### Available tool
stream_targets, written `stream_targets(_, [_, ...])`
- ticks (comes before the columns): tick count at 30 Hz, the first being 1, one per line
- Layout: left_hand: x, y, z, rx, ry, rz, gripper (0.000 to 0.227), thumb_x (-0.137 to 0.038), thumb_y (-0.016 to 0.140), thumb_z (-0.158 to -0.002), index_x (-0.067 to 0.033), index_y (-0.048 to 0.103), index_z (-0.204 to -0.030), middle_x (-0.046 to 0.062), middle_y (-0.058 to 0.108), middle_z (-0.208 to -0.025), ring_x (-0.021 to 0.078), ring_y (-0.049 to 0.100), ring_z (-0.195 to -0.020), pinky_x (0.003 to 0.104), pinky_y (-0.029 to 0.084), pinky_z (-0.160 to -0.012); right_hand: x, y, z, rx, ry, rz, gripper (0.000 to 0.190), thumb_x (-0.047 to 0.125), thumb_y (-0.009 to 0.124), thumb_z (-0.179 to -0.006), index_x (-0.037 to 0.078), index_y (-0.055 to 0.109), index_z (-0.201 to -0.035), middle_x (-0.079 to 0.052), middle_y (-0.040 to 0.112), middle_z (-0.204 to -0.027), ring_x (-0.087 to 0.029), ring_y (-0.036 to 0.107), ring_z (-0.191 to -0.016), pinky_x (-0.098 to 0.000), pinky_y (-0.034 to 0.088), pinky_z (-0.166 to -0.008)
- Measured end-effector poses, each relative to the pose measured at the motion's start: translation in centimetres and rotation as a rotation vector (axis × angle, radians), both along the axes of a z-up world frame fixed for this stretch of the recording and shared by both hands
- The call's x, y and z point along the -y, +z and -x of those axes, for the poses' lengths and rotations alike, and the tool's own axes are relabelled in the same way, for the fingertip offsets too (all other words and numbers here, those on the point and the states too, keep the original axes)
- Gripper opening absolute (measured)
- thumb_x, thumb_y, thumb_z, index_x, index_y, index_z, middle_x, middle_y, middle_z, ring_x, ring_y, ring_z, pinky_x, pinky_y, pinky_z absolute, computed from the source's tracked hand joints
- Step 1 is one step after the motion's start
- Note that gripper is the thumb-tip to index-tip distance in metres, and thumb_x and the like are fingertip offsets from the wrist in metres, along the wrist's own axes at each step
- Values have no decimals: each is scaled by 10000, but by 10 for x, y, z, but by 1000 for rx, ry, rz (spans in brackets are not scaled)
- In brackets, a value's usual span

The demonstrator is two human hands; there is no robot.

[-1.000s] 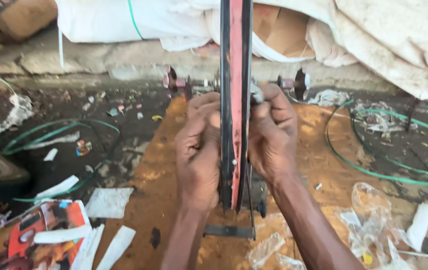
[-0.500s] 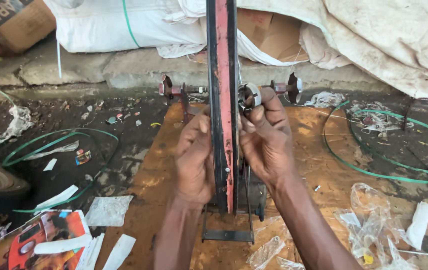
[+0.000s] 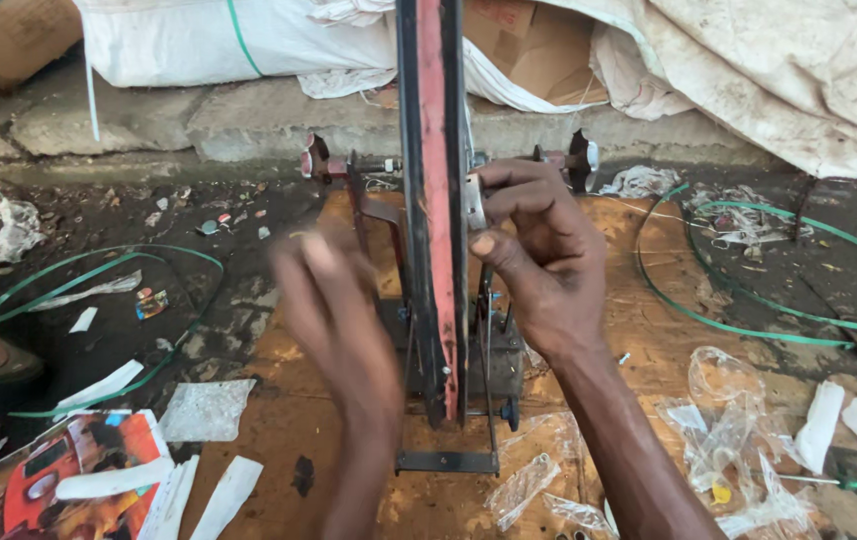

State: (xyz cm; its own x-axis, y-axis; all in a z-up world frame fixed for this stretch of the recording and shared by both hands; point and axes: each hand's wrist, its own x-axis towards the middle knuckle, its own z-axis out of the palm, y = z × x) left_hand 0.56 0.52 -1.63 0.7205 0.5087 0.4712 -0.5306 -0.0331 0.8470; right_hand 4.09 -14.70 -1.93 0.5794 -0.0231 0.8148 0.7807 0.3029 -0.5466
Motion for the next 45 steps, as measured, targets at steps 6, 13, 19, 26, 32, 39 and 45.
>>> stream_targets(6, [3,-56,67,374,-27,-608,232,-52,575,-1013,39,566,-1226,131,650,-950,205,625,-802,351,511,-703,6,-16,14,36,94,23,350,57,786,-944,12,619,-1247,-91,593,-1337,-167,591,-1214,-301,502,-1078])
stream_targets(13, [12,-38,66,224,-22,-406,206,-12,602,-1002,58,627,-1194,67,659,-856,111,575,-648,260,477,-570,0,-12,9,-5,-6,195,378,126,737,-1004,-9,639,-1343,-112,626,-1287,-152,615,-1081,-290,538,-966])
stream_targets(19, [21,-17,36,351,-99,-169,121,-38,638,-1034,30,621,-1132,-23,579,-734,18,429,-539,196,307,-467,-13,13,-32,78,-86,384,526,497,476,-1070,84,556,-1386,-73,670,-1298,-111,725,-962,-290,670,-837])
stream_targets(26, [17,-20,42,291,-92,-209,134,-41,659,-1021,29,603,-1121,9,608,-761,27,518,-605,201,359,-500,-19,26,-25,-65,193,233,373,357,549,-1107,79,600,-1350,-85,720,-1253,-188,741,-1035,-370,663,-904])
stream_targets(32, [18,-18,48,256,-128,-145,155,-54,682,-1017,18,559,-1079,7,633,-754,21,539,-628,195,382,-516,-24,40,-20,157,59,220,365,235,856,-905,100,580,-1101,-83,664,-1098,-149,638,-871,-315,563,-709])
stream_targets(39, [14,-25,47,201,-120,-139,133,-52,698,-1019,8,589,-1064,-10,553,-710,6,435,-601,185,295,-517,-38,29,-19,411,-607,250,459,161,911,-878,130,456,-833,-52,558,-954,-135,515,-803,-262,444,-648])
stream_targets(45, [13,-26,42,268,-236,-43,228,-150,707,-1019,12,645,-1166,10,665,-865,17,530,-643,181,403,-515,-9,26,-25,182,-94,361,288,64,815,-896,93,528,-900,-82,635,-1002,-96,542,-739,-233,452,-587])
